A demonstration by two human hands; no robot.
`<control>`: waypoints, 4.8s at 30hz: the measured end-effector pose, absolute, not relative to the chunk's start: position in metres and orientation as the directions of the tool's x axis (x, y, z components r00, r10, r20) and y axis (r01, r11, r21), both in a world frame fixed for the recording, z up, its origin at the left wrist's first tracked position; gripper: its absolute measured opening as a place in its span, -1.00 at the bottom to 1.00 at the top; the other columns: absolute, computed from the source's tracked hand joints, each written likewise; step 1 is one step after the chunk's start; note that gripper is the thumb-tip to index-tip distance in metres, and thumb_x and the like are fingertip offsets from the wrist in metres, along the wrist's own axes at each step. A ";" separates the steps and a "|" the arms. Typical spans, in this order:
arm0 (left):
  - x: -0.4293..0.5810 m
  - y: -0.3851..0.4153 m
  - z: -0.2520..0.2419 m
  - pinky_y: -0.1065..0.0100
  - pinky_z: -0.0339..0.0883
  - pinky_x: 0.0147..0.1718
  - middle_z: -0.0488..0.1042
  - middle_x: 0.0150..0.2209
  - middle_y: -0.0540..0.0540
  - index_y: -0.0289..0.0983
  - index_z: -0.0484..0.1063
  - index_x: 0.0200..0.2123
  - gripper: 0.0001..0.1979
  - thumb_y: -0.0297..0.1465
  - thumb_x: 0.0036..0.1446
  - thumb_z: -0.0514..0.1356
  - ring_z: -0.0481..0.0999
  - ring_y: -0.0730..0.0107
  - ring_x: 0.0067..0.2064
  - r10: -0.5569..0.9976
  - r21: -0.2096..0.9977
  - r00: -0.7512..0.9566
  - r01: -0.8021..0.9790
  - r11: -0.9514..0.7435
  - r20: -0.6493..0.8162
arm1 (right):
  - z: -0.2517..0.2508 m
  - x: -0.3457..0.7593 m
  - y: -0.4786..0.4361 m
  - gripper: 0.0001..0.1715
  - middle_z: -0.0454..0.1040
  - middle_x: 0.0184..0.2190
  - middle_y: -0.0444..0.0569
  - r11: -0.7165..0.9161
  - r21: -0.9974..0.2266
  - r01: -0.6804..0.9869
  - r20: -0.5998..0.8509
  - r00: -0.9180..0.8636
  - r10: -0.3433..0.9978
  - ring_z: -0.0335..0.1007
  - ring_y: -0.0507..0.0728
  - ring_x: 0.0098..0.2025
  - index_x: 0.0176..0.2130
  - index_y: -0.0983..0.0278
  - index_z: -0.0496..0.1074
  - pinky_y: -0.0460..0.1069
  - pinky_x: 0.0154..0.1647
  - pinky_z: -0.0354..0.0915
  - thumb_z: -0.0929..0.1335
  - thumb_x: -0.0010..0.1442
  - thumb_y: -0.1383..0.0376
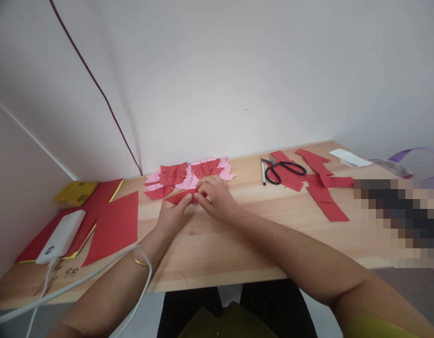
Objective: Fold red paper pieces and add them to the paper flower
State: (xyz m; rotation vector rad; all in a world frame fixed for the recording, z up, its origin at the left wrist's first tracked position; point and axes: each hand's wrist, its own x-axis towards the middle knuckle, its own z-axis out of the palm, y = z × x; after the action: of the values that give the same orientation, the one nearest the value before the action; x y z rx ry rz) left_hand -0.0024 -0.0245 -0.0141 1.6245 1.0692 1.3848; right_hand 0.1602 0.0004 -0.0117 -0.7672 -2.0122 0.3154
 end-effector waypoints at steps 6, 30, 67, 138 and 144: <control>-0.004 -0.023 -0.015 0.34 0.29 -0.25 0.50 -0.44 -0.08 -0.32 0.51 -0.46 -0.77 -0.28 0.08 0.17 0.46 0.36 -0.33 0.941 0.928 0.045 0.155 -0.338 0.335 | -0.011 0.162 0.000 -0.89 0.37 -0.16 0.04 0.743 -0.491 0.455 0.694 -0.311 0.649 0.25 0.17 -0.06 -0.43 0.26 0.35 0.11 -0.04 0.10 0.30 0.14 0.32; -0.003 -0.022 -0.016 0.40 0.26 -0.34 0.48 -0.50 -0.06 -0.32 0.50 -0.50 -0.74 -0.25 0.05 0.18 0.42 0.41 -0.40 0.974 0.955 0.159 0.225 -0.194 0.160 | -0.013 0.166 0.010 -0.93 0.46 -0.42 -0.08 0.726 -0.557 0.404 0.577 -0.441 0.688 0.32 0.09 -0.30 -0.43 0.26 0.39 0.00 -0.20 0.13 0.30 0.06 0.37; -0.001 -0.015 -0.030 0.43 0.22 -0.46 0.42 -0.58 -0.01 -0.36 0.45 -0.50 -0.82 -0.38 -0.17 0.32 0.35 0.52 -0.53 0.985 0.986 0.160 -0.137 0.091 -0.068 | -0.009 0.168 0.010 -0.65 0.39 -0.50 -0.11 0.358 -0.919 0.164 0.265 -0.416 0.870 0.29 0.03 -0.43 -0.48 0.28 0.35 -0.08 -0.38 0.23 0.21 0.19 0.12; -0.008 -0.015 -0.023 0.39 0.31 -0.36 0.48 -0.49 -0.06 -0.35 0.49 -0.40 -0.77 -0.29 -0.08 0.30 0.42 0.47 -0.45 0.989 0.995 0.123 -0.057 -0.080 0.087 | -0.005 0.168 0.008 -0.76 0.33 -0.52 -0.13 0.539 -0.816 0.211 0.396 -0.475 0.786 0.22 0.00 -0.45 -0.45 0.30 0.36 -0.11 -0.39 0.14 0.24 0.18 0.25; -0.006 -0.017 -0.021 0.34 0.32 -0.29 0.47 -0.51 -0.07 -0.35 0.47 -0.42 -0.74 -0.23 0.04 0.21 0.45 0.41 -0.41 0.977 0.982 0.157 -0.143 -0.123 0.146 | -0.001 0.170 0.006 -0.71 0.34 -0.52 -0.12 0.458 -0.876 0.155 0.336 -0.485 0.807 0.24 0.01 -0.43 -0.45 0.31 0.38 -0.09 -0.36 0.18 0.25 0.18 0.18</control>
State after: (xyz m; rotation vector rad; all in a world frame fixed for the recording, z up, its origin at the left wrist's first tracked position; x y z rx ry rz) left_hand -0.0063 -0.0171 -0.0214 1.2822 0.9215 1.2402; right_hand 0.1698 0.0063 -0.0008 -0.8062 -1.9181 1.0456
